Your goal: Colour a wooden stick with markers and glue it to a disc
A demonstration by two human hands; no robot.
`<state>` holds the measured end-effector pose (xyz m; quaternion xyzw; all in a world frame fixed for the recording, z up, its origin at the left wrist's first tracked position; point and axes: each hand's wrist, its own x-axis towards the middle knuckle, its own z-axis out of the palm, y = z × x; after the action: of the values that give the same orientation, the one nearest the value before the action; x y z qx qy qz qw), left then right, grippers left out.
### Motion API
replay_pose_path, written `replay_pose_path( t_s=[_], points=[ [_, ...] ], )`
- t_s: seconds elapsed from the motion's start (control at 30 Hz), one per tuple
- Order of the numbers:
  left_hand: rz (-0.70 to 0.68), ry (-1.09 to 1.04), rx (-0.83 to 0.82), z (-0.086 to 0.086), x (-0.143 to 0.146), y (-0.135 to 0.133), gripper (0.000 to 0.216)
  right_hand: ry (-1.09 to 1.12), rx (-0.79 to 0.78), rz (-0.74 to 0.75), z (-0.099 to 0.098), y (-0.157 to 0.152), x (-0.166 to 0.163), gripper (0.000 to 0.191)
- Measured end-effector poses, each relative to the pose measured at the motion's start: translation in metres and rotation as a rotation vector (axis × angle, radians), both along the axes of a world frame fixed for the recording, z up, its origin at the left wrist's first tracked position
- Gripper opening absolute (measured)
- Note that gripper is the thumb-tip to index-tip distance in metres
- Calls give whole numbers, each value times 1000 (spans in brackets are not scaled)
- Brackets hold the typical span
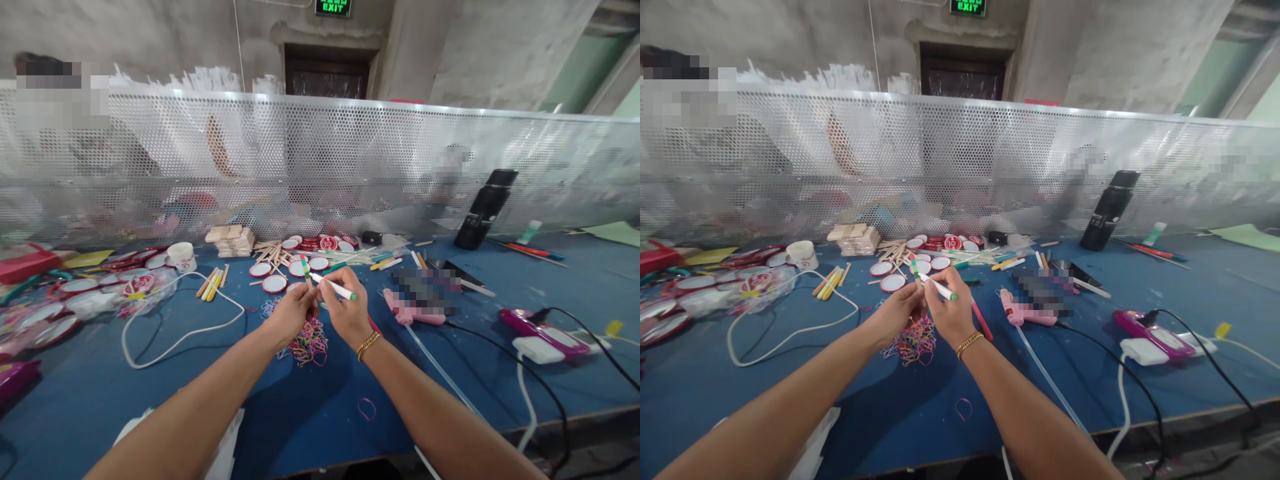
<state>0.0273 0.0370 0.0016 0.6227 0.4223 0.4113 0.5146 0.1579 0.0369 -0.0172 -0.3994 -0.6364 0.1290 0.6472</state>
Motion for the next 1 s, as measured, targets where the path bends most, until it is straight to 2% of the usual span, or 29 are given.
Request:
replay_pose_path(
  t_s=[0.13,0.33,0.53,0.7,0.9,1.0],
  points=[
    [14,11,-19,0,0,0,28,18,35,-44,1,0,1,10],
    [2,19,-8,1,0,0,30,3,-3,17,-1,1,0,10],
    [16,12,-22,1,1,0,27,16,32,-43,1,0,1,10],
    [-1,19,-8,1,0,0,29,-4,2,11,1,-1,0,9],
    [25,30,-29,0,1,2,26,15,27,-41,2,-1,1,10],
    [26,25,-29,0,1,2,26,1,12,-19,1,-2,0,10]
  ],
)
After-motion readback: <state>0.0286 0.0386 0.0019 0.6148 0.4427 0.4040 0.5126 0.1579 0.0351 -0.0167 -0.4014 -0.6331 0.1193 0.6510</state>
